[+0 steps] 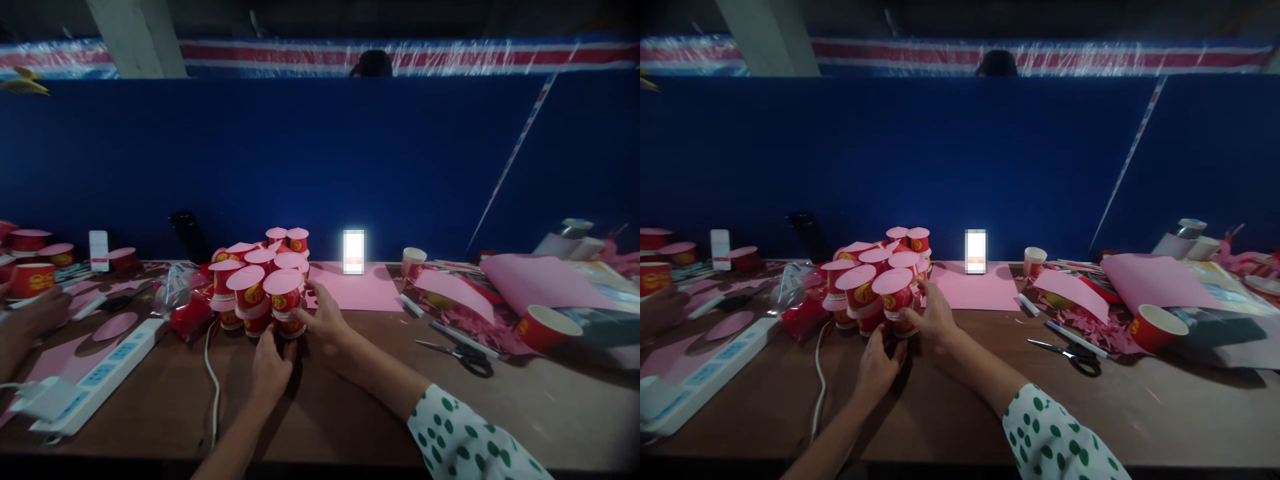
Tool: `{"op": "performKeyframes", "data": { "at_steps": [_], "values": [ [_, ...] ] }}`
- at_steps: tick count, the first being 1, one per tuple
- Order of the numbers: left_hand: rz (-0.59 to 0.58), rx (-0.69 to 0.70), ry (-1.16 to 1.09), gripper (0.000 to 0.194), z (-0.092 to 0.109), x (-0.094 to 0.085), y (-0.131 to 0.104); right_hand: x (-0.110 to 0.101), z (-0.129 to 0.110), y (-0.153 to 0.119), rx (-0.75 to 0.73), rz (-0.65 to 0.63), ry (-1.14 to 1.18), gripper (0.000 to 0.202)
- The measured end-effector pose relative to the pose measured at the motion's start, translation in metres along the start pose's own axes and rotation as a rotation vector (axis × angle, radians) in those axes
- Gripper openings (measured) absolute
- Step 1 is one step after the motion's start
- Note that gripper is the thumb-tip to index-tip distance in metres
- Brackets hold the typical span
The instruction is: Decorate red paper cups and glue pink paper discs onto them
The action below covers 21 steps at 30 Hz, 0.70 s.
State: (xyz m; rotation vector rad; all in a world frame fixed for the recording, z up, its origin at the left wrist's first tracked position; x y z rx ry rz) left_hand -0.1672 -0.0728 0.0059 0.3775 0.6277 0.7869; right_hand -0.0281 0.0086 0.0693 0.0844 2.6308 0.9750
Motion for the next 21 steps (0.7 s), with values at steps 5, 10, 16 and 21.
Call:
{"op": "performKeyframes", "data": {
  "at_steps": [5, 10, 16, 21],
  "values": [
    [-0.005, 0.031, 0.103, 0.058, -0.003, 0.003, -0.001, -0.021, 0.022, -0.011, 0.001, -0.125, -0.362, 0.037],
    [-0.027, 0.053, 0.129, 0.061, -0.003, 0.002, -0.001, -0.023, 0.024, -0.023, -0.064, -0.259, -0.459, 0.034],
    [-0.010, 0.063, 0.141, 0.060, -0.004, 0.002, -0.001, -0.020, 0.016, -0.030, -0.122, -0.373, -0.554, 0.016],
    [-0.009, 0.057, 0.097, 0.056, -0.003, 0.001, 0.001, -0.046, 0.016, -0.035, -0.161, -0.418, -0.558, 0.018]
  ]
}}
Point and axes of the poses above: each hand's wrist, its own y-axis towards the middle knuckle, its own x-axis out of the palm, z = x × y, the point moved 3 cm from there along y, towards the middle knuckle, and after that the axes turned 15 degrees about z, right-handed, at the moved point
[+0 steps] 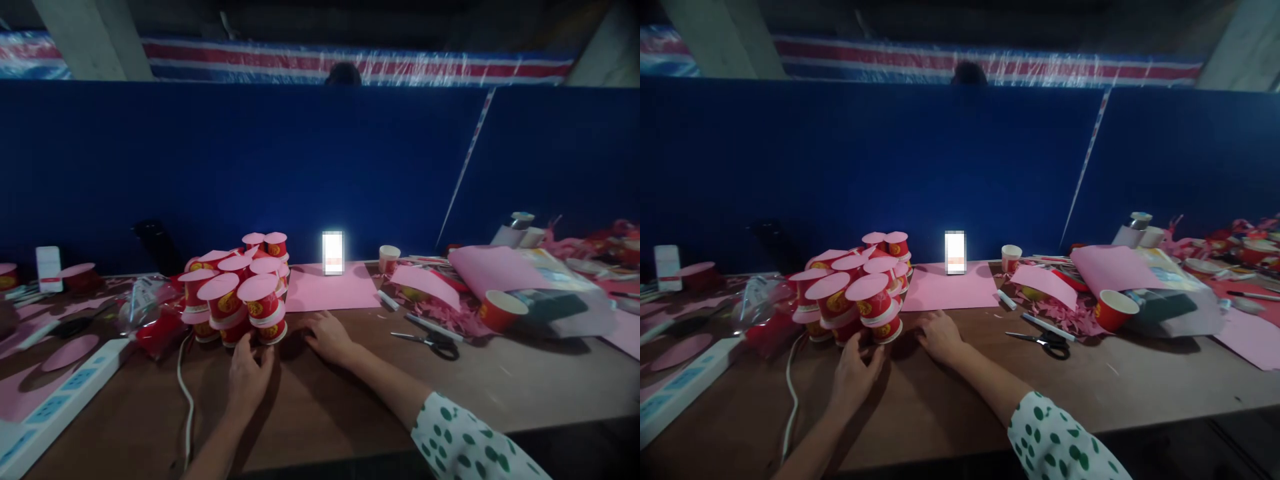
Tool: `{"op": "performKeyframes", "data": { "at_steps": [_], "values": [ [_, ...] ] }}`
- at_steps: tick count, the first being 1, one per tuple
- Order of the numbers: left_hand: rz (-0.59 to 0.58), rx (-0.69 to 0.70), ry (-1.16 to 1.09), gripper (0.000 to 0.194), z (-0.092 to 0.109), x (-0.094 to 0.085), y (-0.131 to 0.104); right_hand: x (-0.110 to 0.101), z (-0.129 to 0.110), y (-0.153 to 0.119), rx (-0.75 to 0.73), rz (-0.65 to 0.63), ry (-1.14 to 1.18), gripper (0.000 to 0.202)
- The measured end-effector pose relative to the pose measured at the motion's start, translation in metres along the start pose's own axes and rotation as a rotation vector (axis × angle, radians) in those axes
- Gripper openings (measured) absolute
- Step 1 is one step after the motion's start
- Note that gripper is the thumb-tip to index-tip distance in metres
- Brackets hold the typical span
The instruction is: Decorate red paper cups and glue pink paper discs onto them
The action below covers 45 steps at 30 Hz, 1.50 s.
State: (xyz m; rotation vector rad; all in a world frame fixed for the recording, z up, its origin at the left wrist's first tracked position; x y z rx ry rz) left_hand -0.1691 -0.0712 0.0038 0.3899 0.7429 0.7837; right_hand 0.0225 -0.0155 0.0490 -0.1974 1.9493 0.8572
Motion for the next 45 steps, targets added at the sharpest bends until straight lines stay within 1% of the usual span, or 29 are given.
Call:
{"op": "performKeyframes", "data": {
  "at_steps": [5, 6, 8, 10, 12, 14, 16, 18, 19, 21, 24, 27, 30, 31, 34, 35, 37, 39, 41, 43, 45],
  "values": [
    [0.074, -0.101, -0.072, 0.038, -0.002, -0.007, 0.006, -0.021, 0.026, -0.025, 0.048, -0.010, -0.027, 0.018],
    [0.063, -0.117, -0.070, 0.035, -0.002, -0.009, 0.007, -0.024, 0.030, -0.030, 0.052, -0.010, -0.024, 0.018],
    [0.069, -0.145, -0.071, 0.033, 0.000, -0.013, 0.009, -0.030, 0.035, -0.040, 0.049, -0.014, -0.010, 0.019],
    [0.062, -0.143, -0.079, 0.035, 0.003, -0.017, 0.012, -0.036, 0.036, -0.048, 0.014, -0.023, 0.023, 0.020],
    [0.018, -0.173, -0.087, 0.037, 0.006, -0.020, 0.014, -0.041, 0.037, -0.056, -0.030, -0.024, 0.059, 0.021],
    [-0.097, -0.205, -0.164, 0.041, 0.009, -0.020, 0.016, -0.046, 0.037, -0.062, -0.047, -0.017, 0.083, 0.020],
    [-0.207, -0.267, -0.275, 0.046, 0.013, -0.018, 0.016, -0.052, 0.038, -0.066, -0.025, -0.007, 0.106, 0.020],
    [-0.288, -0.289, -0.342, 0.048, 0.022, -0.015, 0.012, -0.058, 0.038, -0.068, 0.034, 0.017, 0.142, 0.022],
    [-0.309, -0.286, -0.360, 0.047, 0.029, -0.012, 0.010, -0.061, 0.038, -0.069, 0.079, 0.039, 0.165, 0.022],
    [-0.383, -0.240, -0.369, 0.043, 0.049, -0.003, 0.001, -0.066, 0.037, -0.068, 0.185, 0.091, 0.221, 0.021],
    [-0.512, -0.167, -0.415, 0.039, 0.087, 0.021, -0.014, -0.068, 0.036, -0.065, 0.305, 0.172, 0.326, 0.020],
    [-0.658, -0.084, -0.501, 0.039, 0.120, 0.052, -0.026, -0.070, 0.040, -0.065, 0.336, 0.264, 0.384, 0.020],
    [-0.679, -0.004, -0.523, 0.035, 0.138, 0.078, -0.030, -0.073, 0.052, -0.071, 0.331, 0.349, 0.355, 0.023],
    [-0.686, -0.006, -0.543, 0.033, 0.142, 0.085, -0.031, -0.074, 0.057, -0.073, 0.334, 0.370, 0.337, 0.023],
    [-0.757, -0.042, -0.603, 0.032, 0.145, 0.104, -0.036, -0.077, 0.071, -0.081, 0.358, 0.397, 0.312, 0.020],
    [-0.763, -0.049, -0.612, 0.032, 0.145, 0.108, -0.038, -0.077, 0.074, -0.083, 0.365, 0.394, 0.317, 0.022],
    [-0.740, -0.053, -0.615, 0.032, 0.141, 0.114, -0.042, -0.077, 0.080, -0.086, 0.366, 0.364, 0.326, 0.033],
    [-0.694, -0.067, -0.601, 0.031, 0.135, 0.115, -0.045, -0.076, 0.086, -0.087, 0.340, 0.310, 0.318, 0.043],
    [-0.668, -0.102, -0.592, 0.031, 0.128, 0.114, -0.048, -0.078, 0.093, -0.084, 0.318, 0.272, 0.270, 0.043],
    [-0.664, -0.127, -0.601, 0.030, 0.124, 0.112, -0.049, -0.083, 0.106, -0.079, 0.343, 0.286, 0.140, 0.036],
    [-0.670, -0.118, -0.607, 0.029, 0.123, 0.110, -0.051, -0.091, 0.122, -0.073, 0.409, 0.325, -0.088, 0.031]
  ]
}}
Point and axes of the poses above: each hand's wrist, its own y-axis towards the middle knuckle, its own x-axis out of the palm, z = x × y, the point moved 3 cm from there along y, towards the middle knuckle, and after that the axes turned 15 degrees about z, right-handed, at the moved point
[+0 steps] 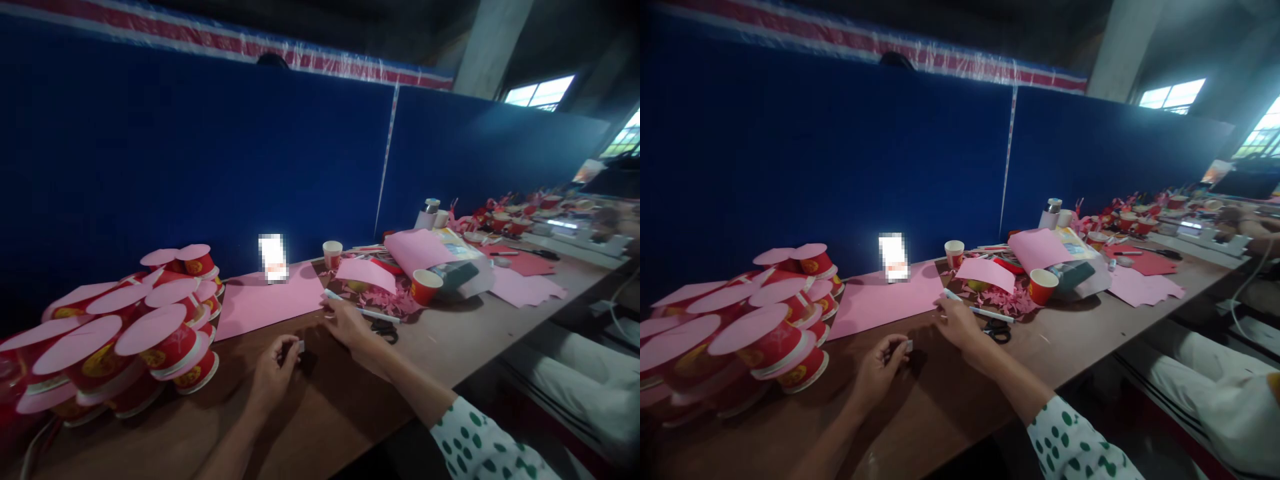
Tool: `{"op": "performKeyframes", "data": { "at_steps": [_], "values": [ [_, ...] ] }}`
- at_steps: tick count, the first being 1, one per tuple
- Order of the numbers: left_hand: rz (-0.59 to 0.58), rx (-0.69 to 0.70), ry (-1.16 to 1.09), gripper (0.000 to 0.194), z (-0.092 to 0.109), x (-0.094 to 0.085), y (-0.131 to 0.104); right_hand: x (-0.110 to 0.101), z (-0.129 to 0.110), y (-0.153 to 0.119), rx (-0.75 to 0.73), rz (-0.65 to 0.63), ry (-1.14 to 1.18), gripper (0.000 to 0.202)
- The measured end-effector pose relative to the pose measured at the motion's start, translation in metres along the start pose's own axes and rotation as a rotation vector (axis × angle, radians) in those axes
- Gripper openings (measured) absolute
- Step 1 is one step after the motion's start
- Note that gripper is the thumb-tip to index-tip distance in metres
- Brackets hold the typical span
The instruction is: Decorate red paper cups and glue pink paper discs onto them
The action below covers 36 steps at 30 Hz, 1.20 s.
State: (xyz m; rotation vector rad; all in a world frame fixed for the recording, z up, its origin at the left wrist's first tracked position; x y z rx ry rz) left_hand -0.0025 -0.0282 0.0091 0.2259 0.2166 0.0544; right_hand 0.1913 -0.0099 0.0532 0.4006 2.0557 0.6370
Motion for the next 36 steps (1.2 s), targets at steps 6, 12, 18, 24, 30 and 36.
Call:
{"op": "performKeyframes", "data": {
  "at_steps": [6, 12, 18, 24, 30, 36],
  "values": [
    [-0.021, -0.047, -0.038, 0.029, 0.003, 0.001, -0.002, 0.000, 0.027, 0.032, 0.050, 0.090, -0.177, 0.019],
    [0.044, -0.146, -0.170, 0.036, 0.003, -0.002, 0.004, 0.009, -0.002, 0.019, -0.065, 0.157, -0.042, 0.021],
    [0.068, -0.171, -0.186, 0.035, -0.001, -0.003, 0.005, 0.015, -0.016, 0.014, -0.244, 0.083, 0.004, 0.024],
    [0.082, -0.207, -0.182, 0.035, 0.002, -0.001, 0.004, 0.009, 0.017, 0.022, -0.176, 0.164, -0.144, 0.019],
    [0.184, -0.181, -0.250, 0.036, 0.001, -0.005, 0.009, 0.012, -0.025, 0.000, -0.390, 0.072, 0.087, 0.021],
    [0.199, -0.208, -0.203, 0.037, -0.006, -0.008, 0.011, 0.010, 0.007, 0.020, -0.141, 0.130, -0.260, 0.016]
  ]
}}
Point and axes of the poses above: each hand's wrist, its own y-axis towards the middle knuckle, its own x-axis out of the palm, z = x × y, the point moved 3 cm from there along y, towards the middle knuckle, and after that the axes turned 15 degrees about z, right-handed, at the moved point
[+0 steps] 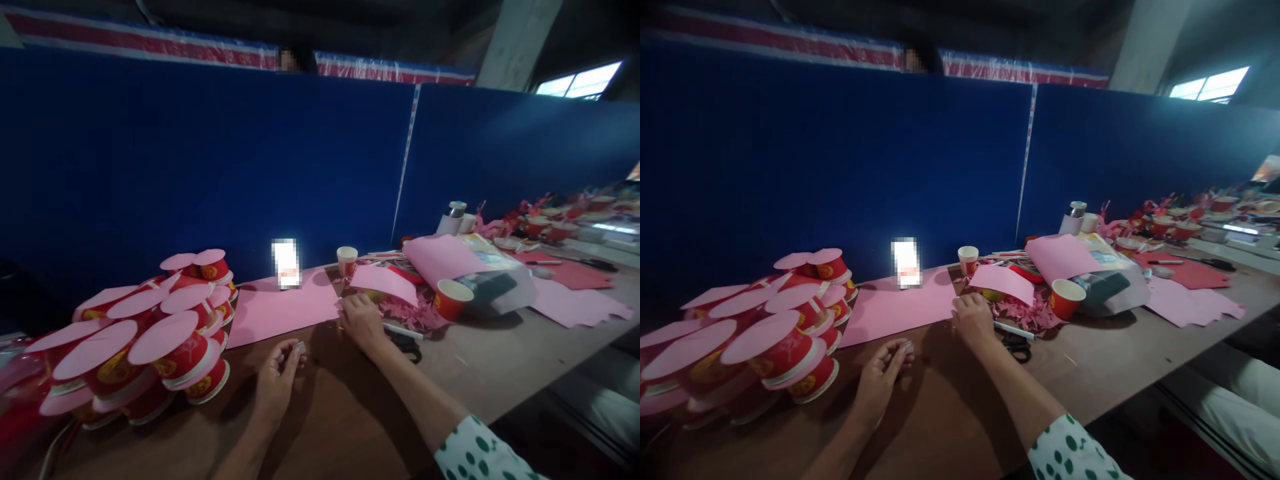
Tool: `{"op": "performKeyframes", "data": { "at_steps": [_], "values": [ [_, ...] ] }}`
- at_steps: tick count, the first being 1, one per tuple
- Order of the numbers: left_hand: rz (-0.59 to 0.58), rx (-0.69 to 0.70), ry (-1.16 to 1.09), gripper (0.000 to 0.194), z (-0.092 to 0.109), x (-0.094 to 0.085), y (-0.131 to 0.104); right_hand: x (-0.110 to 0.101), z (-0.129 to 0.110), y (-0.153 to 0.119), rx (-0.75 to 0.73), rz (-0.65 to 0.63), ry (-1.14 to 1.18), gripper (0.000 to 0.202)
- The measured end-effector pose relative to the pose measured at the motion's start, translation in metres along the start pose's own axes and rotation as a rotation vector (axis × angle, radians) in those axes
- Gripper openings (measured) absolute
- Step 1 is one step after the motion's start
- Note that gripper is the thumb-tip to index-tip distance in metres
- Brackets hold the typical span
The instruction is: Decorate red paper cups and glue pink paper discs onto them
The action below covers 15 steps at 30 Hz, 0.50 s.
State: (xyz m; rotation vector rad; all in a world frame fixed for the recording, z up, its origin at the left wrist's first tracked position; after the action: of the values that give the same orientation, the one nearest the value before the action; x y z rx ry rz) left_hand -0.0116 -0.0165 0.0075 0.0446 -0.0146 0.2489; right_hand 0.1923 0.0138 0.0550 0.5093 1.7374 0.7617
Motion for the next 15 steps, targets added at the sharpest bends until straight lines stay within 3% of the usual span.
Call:
{"op": "performKeyframes", "data": {
  "at_steps": [4, 9, 11, 15],
  "values": [
    [-0.006, -0.006, 0.026, 0.036, -0.001, 0.000, -0.002, 0.008, 0.031, 0.000, 0.101, -0.071, -0.191, 0.018],
    [0.000, -0.005, -0.072, 0.035, 0.003, 0.000, -0.003, 0.011, 0.026, -0.002, 0.104, -0.092, -0.197, 0.014],
    [0.035, -0.018, -0.151, 0.037, 0.005, -0.002, -0.001, 0.008, 0.016, -0.003, 0.062, -0.051, -0.071, 0.016],
    [0.148, -0.105, -0.330, 0.038, 0.007, -0.007, 0.004, 0.000, -0.009, -0.011, -0.025, 0.071, 0.480, 0.020]
  ]
}}
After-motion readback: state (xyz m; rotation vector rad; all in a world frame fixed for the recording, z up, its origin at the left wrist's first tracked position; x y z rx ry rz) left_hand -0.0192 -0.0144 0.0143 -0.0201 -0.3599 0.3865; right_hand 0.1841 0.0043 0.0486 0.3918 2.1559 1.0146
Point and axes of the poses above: each hand's wrist, its own y-axis towards the middle knuckle, its own x-axis out of the palm, z = x × y, the point moved 3 cm from there along y, towards the middle knuckle, and after that the axes turned 15 degrees about z, right-handed, at the moved point
